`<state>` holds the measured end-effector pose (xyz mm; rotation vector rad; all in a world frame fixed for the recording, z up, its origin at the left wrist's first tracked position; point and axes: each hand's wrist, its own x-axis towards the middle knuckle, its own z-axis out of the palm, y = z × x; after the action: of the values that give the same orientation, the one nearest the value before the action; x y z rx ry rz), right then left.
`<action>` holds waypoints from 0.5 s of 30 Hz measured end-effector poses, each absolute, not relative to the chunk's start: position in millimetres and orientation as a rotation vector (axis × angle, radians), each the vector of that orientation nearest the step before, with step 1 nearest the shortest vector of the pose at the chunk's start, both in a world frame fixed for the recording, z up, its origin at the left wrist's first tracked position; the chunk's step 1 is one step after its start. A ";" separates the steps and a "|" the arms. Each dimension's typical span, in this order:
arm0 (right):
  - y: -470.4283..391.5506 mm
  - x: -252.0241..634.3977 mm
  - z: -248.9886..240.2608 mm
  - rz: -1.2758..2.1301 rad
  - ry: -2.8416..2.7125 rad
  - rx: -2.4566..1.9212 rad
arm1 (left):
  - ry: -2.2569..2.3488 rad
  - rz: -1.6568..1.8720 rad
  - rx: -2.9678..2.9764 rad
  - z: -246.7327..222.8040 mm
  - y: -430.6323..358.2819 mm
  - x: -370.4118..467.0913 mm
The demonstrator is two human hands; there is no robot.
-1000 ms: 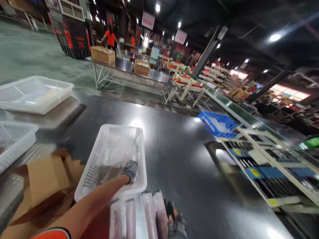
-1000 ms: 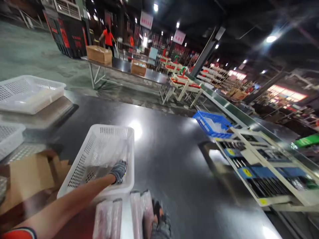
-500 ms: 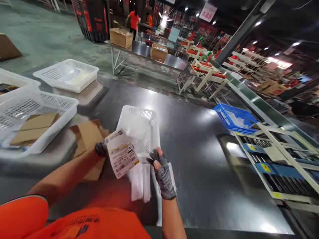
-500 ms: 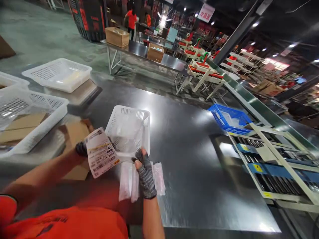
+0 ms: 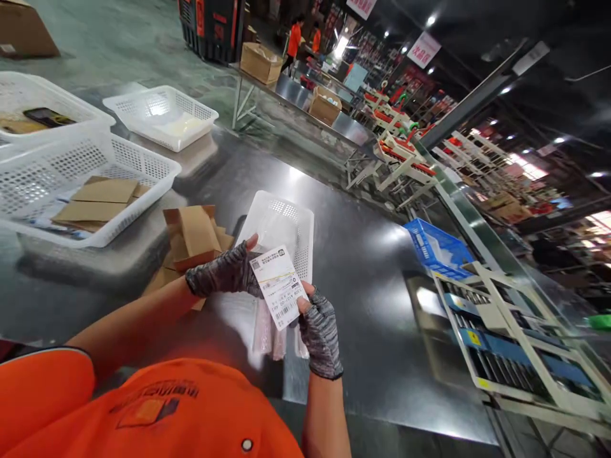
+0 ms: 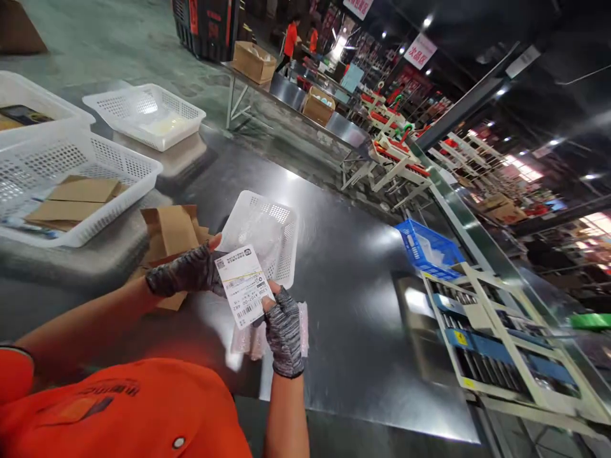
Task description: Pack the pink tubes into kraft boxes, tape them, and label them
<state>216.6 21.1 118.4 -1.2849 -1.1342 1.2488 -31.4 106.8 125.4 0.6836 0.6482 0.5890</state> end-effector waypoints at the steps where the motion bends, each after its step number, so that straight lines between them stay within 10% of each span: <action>1: 19.8 220.2 120.5 1.224 -1.144 -1.301 | 0.624 0.575 0.702 134.2 103.0 -33.6; 15: 10.3 219.9 123.4 1.048 -1.229 -1.382 | 0.661 0.756 0.817 166.4 87.4 -46.5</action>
<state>219.9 10.3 123.4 -1.3821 -1.2292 1.0485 -46.5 87.4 166.4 0.8172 0.6613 0.7558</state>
